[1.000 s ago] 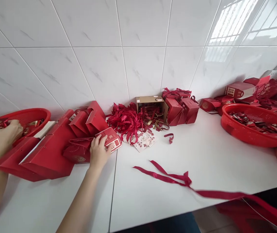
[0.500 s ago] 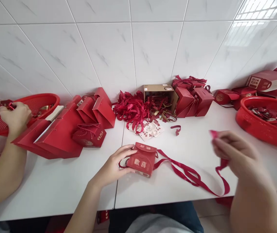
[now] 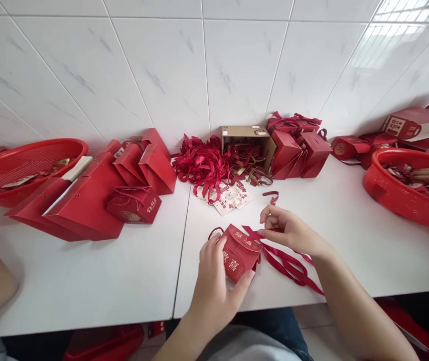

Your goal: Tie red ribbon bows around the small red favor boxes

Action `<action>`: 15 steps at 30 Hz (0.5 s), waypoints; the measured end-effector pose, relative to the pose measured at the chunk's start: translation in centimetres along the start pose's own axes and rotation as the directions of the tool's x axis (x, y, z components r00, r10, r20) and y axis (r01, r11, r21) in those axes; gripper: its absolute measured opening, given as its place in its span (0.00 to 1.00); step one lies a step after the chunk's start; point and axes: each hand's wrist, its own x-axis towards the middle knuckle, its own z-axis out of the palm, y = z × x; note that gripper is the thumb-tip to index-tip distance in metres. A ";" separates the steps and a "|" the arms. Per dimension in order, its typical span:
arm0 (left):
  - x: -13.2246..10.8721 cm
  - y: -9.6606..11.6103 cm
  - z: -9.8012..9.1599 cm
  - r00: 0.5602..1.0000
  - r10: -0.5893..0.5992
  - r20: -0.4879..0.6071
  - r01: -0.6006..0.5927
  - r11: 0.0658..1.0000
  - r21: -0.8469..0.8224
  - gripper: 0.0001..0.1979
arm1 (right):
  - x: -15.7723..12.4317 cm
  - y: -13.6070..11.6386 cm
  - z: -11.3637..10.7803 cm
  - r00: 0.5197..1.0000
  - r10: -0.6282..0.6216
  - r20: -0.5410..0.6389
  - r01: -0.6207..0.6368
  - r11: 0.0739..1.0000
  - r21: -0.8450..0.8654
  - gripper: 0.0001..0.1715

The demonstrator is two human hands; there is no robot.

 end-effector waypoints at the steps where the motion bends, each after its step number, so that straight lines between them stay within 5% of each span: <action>1: 0.1 0.1 0.7 1.000 -0.002 -0.017 0.002 1.000 0.022 0.32 | 0.0 0.0 -0.1 1.000 -0.013 -0.005 0.013 0.999 -0.031 0.11; 4: 1.1 -0.8 1.2 0.999 0.029 0.014 -0.029 1.000 0.003 0.31 | -0.2 -0.1 -0.2 0.999 -0.041 -0.017 0.039 0.994 -0.102 0.09; 10: 2.3 -1.7 -1.8 0.974 0.098 0.203 -0.090 0.995 -0.047 0.33 | -0.5 -0.6 0.4 0.998 -0.059 -0.019 0.056 0.990 -0.129 0.08; 15: 2.7 -0.9 -2.3 0.977 0.100 0.190 -0.090 0.994 -0.059 0.26 | -0.7 -1.0 1.3 0.996 -0.087 0.000 0.086 0.990 -0.114 0.07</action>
